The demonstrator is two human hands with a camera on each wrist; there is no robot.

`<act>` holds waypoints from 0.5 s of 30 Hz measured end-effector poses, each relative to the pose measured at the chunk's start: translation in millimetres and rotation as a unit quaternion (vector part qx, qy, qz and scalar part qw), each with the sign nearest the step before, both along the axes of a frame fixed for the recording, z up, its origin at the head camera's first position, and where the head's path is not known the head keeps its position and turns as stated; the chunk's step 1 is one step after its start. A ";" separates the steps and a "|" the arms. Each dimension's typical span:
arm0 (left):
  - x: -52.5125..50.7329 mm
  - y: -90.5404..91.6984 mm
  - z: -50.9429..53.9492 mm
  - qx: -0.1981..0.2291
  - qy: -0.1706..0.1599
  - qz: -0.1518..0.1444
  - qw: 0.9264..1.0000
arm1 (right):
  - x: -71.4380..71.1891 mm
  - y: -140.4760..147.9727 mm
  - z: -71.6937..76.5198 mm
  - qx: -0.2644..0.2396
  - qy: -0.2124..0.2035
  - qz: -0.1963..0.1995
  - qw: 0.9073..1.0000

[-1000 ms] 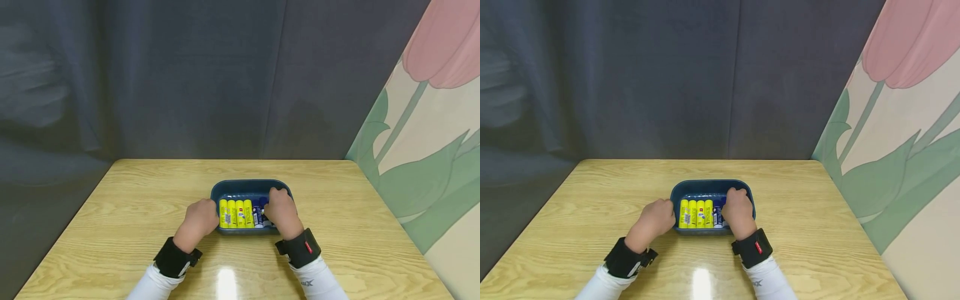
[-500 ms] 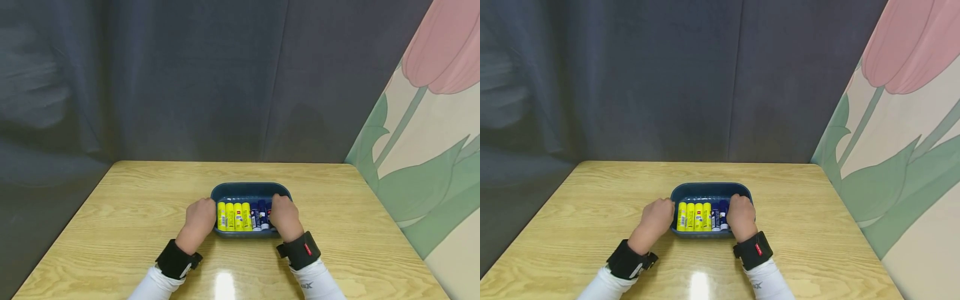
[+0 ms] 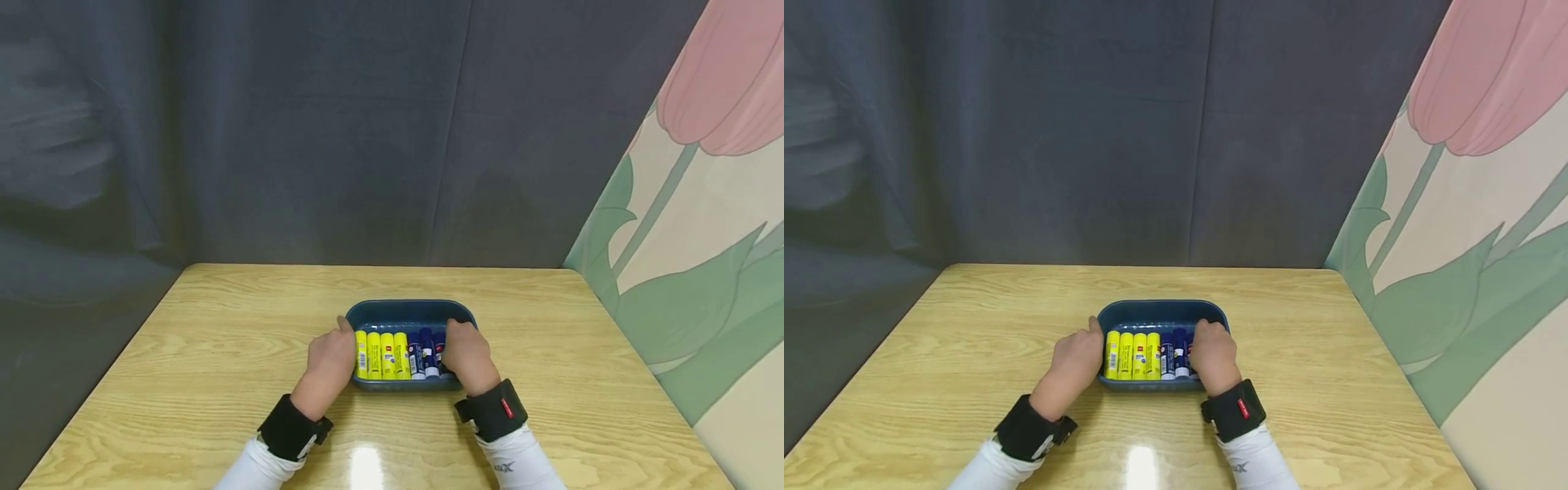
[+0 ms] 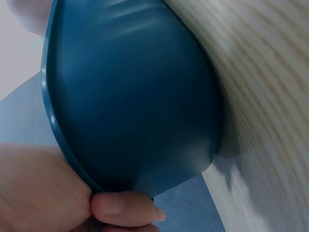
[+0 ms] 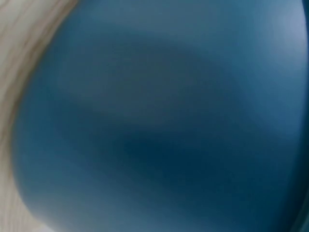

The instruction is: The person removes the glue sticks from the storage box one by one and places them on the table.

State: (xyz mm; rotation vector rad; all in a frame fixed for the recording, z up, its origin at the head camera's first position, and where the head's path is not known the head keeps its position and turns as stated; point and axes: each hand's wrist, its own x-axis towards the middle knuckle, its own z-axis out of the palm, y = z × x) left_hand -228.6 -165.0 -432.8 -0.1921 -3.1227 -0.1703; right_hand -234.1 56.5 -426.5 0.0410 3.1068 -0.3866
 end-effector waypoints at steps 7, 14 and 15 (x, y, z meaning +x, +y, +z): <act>0.6 2.2 0.2 -0.003 0.000 0.003 1.000 | -2.2 3.8 1.8 -0.010 -0.031 -0.009 0.999; 3.7 0.7 2.4 0.002 -0.001 -0.002 1.000 | -1.7 5.5 1.9 -0.030 -0.038 -0.002 0.999; 4.1 0.5 2.8 -0.001 0.003 -0.004 1.000 | -1.8 5.5 2.5 -0.035 -0.041 -0.001 0.999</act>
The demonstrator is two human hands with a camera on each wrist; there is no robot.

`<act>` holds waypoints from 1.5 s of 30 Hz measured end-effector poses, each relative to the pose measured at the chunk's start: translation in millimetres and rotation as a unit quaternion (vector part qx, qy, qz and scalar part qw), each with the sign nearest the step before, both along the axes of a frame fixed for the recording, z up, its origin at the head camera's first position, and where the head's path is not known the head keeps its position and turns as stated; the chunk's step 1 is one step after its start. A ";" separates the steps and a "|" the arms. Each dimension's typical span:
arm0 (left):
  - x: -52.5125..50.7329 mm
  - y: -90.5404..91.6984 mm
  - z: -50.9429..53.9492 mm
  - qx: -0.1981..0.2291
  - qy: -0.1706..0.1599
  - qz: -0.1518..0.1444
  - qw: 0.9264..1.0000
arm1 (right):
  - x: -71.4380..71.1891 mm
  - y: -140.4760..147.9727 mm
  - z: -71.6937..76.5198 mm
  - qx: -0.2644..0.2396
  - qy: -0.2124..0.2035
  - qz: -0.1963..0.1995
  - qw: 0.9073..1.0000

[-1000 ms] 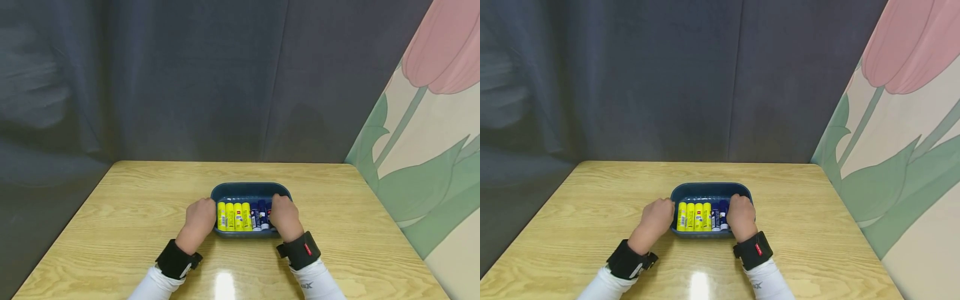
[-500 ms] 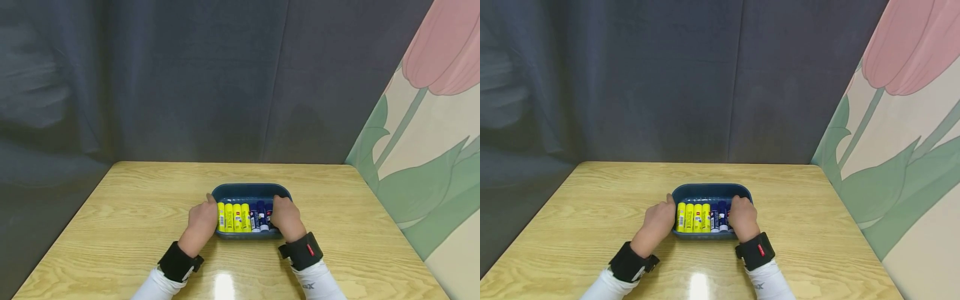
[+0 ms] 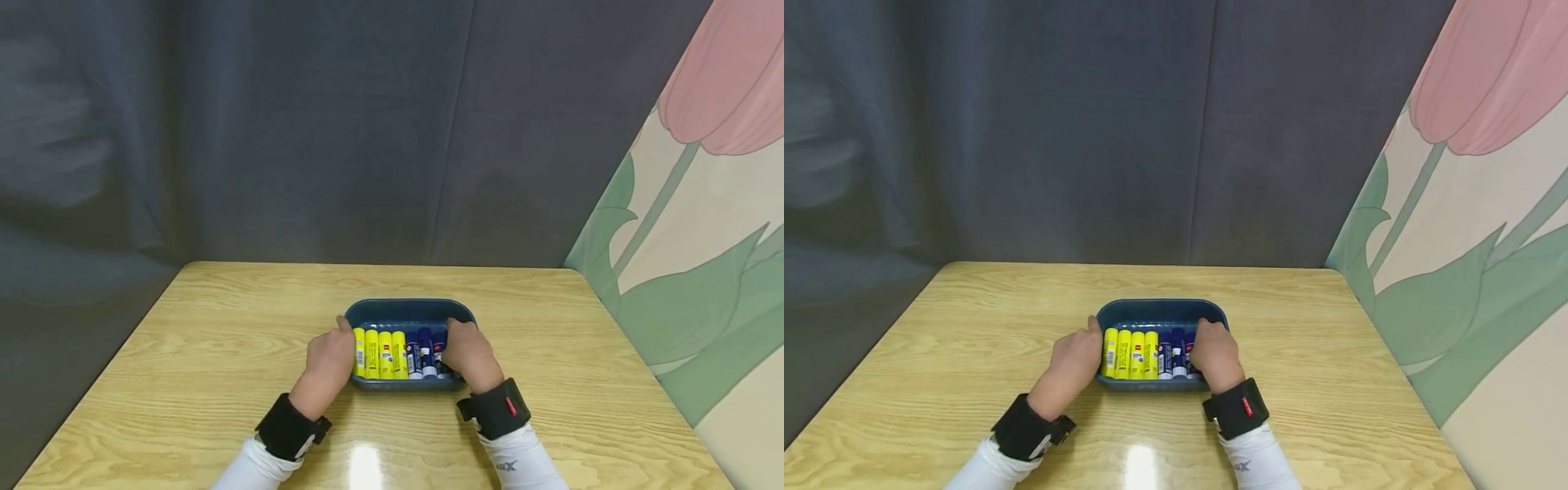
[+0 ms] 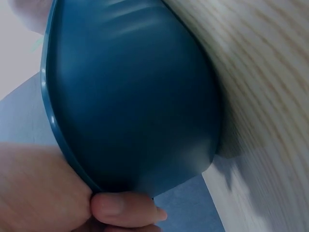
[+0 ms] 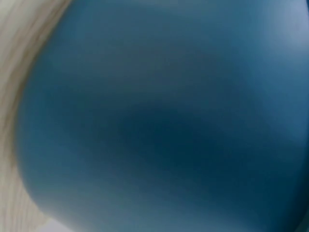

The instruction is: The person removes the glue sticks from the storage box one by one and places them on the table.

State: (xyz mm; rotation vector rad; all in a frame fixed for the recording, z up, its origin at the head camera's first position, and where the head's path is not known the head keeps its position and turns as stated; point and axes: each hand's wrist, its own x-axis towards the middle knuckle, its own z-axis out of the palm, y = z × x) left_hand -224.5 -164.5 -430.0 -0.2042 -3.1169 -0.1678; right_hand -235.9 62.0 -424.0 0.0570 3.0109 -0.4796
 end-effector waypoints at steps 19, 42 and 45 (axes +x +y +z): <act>-17.8 4.8 24.3 0.100 -0.162 0.060 0.980 | -3.8 5.0 1.7 -0.034 -0.027 0.013 0.999; -9.7 5.2 10.9 0.108 -0.137 0.056 0.983 | 1.9 1.6 -2.8 -0.029 -0.036 0.020 0.999; -11.6 4.5 7.5 0.114 -0.140 0.055 0.982 | 1.2 1.9 -3.5 -0.025 -0.033 0.022 0.999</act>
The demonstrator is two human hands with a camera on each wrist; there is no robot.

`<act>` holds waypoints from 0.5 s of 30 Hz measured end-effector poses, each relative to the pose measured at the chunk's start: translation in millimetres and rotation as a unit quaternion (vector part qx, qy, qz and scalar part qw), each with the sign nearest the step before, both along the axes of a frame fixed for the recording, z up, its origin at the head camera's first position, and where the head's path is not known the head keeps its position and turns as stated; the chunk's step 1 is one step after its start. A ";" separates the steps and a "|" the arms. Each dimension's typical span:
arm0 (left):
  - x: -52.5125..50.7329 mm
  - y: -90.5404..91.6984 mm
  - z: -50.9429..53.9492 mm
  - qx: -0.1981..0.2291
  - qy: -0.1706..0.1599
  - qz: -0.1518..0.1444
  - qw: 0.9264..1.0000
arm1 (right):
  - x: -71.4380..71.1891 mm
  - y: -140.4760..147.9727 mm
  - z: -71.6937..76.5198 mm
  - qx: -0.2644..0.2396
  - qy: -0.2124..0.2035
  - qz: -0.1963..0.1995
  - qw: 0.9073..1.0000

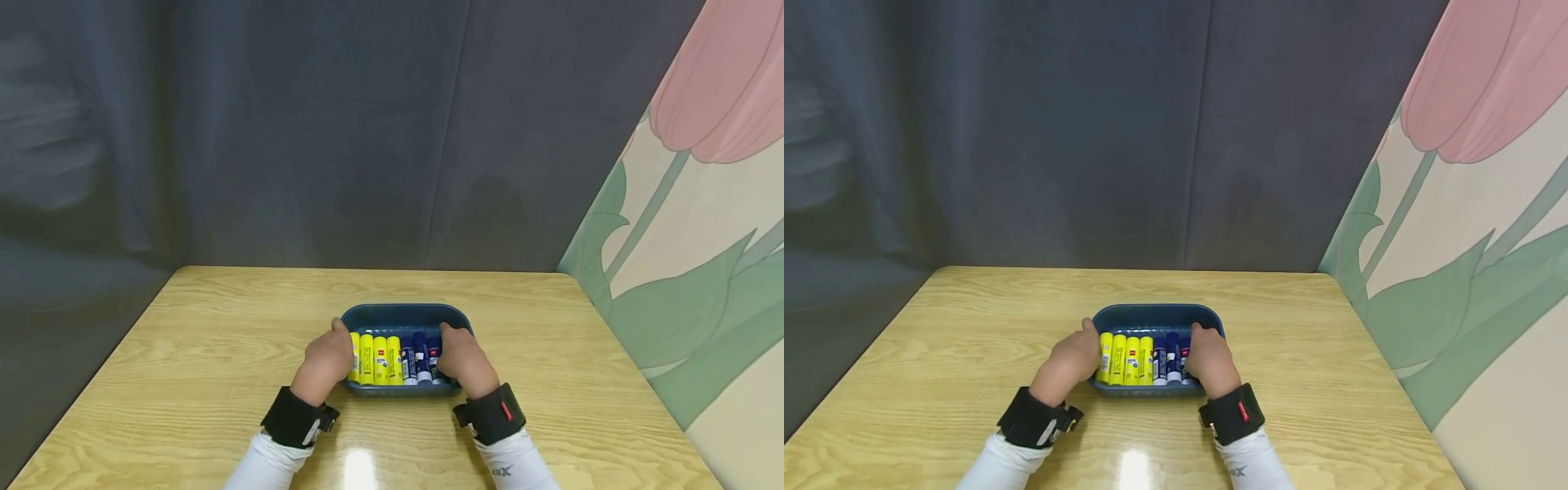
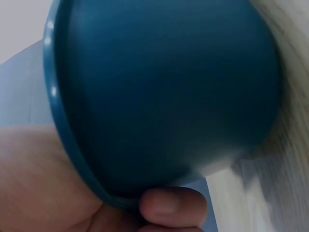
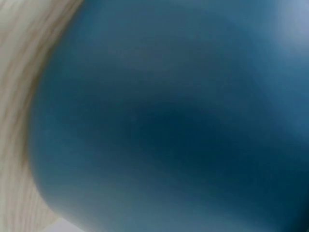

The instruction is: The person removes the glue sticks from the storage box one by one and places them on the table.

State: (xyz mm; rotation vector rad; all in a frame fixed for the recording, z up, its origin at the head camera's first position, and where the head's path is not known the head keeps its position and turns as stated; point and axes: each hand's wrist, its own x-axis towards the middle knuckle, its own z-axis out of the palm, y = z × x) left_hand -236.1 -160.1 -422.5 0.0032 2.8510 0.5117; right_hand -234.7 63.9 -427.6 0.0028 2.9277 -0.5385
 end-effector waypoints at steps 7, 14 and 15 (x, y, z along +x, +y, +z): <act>-3.8 -2.1 -4.7 0.016 -0.019 0.011 1.000 | -1.2 2.3 -1.8 -0.004 0.001 0.004 1.000; -4.6 -4.3 -3.4 0.023 -0.032 0.012 0.999 | -2.1 2.3 -0.2 -0.003 0.005 0.005 1.000; -4.8 -4.6 -3.3 0.025 -0.035 0.012 0.999 | -2.2 2.1 -0.2 -0.003 0.004 0.005 1.000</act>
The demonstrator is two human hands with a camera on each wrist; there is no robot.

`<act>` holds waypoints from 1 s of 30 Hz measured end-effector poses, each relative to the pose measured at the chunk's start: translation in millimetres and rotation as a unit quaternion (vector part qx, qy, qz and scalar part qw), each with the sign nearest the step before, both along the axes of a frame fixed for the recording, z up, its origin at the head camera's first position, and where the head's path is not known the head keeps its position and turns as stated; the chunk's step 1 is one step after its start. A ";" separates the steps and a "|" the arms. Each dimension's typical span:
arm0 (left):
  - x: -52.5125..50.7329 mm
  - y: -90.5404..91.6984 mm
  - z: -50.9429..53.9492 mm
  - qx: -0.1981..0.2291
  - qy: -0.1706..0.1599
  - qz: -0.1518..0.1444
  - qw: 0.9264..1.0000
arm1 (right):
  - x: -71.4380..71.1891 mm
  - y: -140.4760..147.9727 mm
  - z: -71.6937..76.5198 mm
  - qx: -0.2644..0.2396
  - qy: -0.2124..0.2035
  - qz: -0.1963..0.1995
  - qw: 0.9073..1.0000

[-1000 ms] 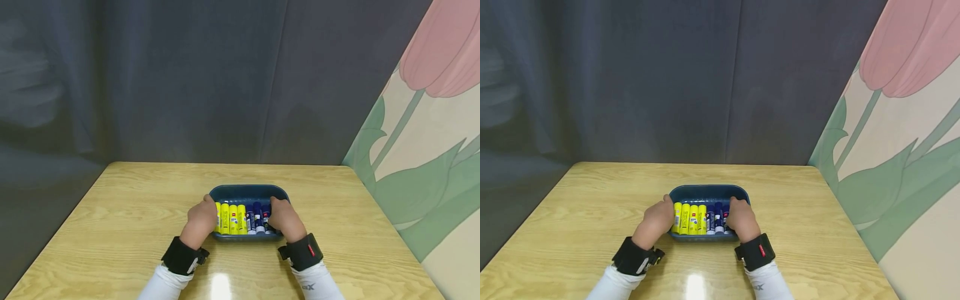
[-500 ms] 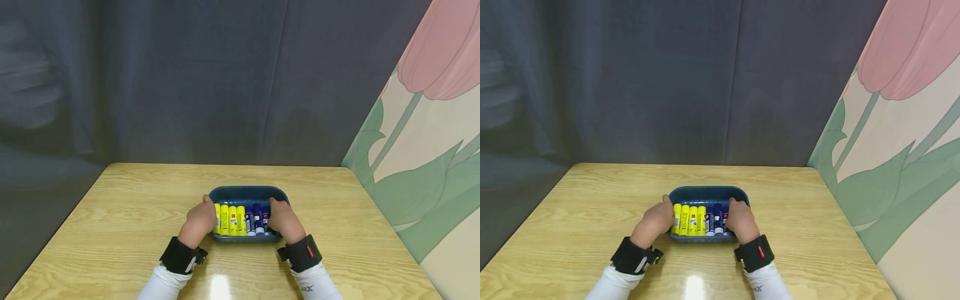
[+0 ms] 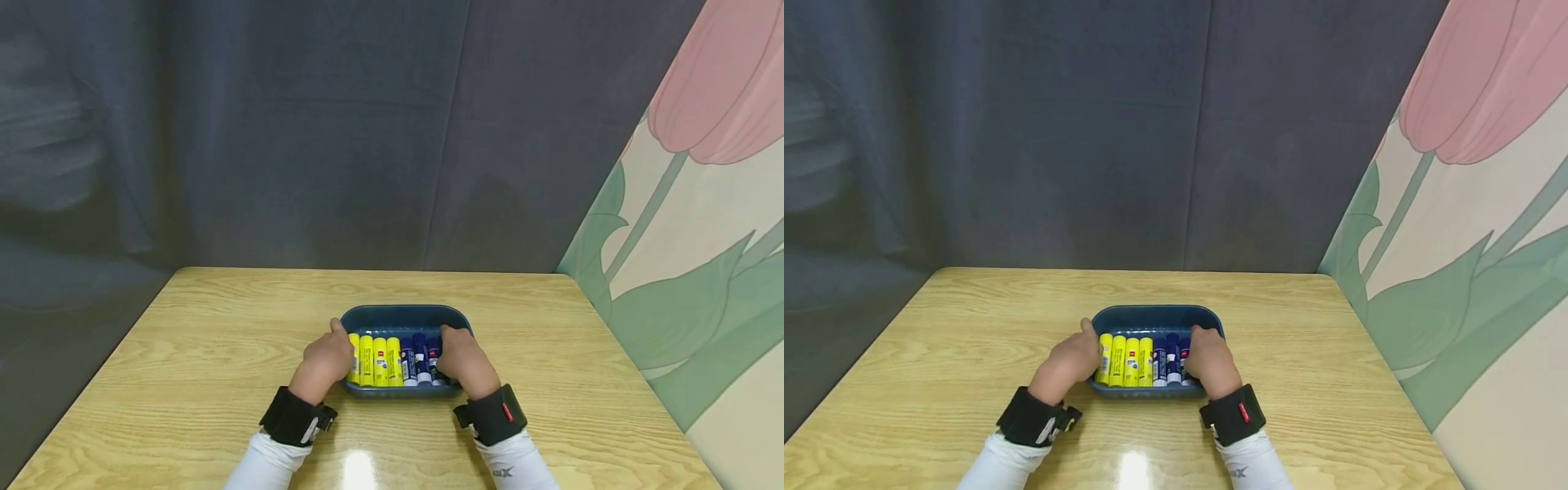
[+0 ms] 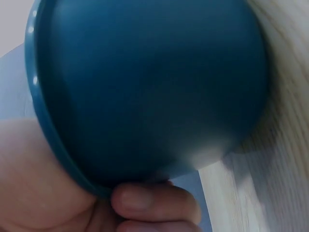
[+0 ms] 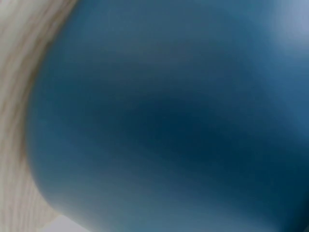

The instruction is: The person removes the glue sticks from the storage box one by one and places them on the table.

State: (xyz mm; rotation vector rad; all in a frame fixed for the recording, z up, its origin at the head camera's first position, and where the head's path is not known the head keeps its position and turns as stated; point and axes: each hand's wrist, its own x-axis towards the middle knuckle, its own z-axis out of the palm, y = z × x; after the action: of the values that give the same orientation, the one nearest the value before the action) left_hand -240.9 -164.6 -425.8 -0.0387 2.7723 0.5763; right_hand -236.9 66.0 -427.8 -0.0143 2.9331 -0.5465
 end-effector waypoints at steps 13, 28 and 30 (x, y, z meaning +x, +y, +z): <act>-3.0 -1.3 -0.1 0.011 -0.019 -0.001 1.000 | 0.4 0.8 1.7 0.003 -0.014 -0.006 1.000; -7.1 -34.6 4.2 0.088 -0.032 -0.080 0.992 | -1.3 0.1 -0.8 -0.003 -0.021 -0.009 1.000; -6.4 -33.6 5.5 0.086 -0.027 -0.077 0.993 | -1.6 -0.3 -0.8 -0.004 -0.019 -0.008 1.000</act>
State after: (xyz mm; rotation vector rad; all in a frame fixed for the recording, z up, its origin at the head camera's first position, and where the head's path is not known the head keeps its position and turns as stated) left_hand -247.2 -198.2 -420.2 0.1944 2.6332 0.7591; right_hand -238.5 65.7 -428.6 0.0188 2.8962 -0.5538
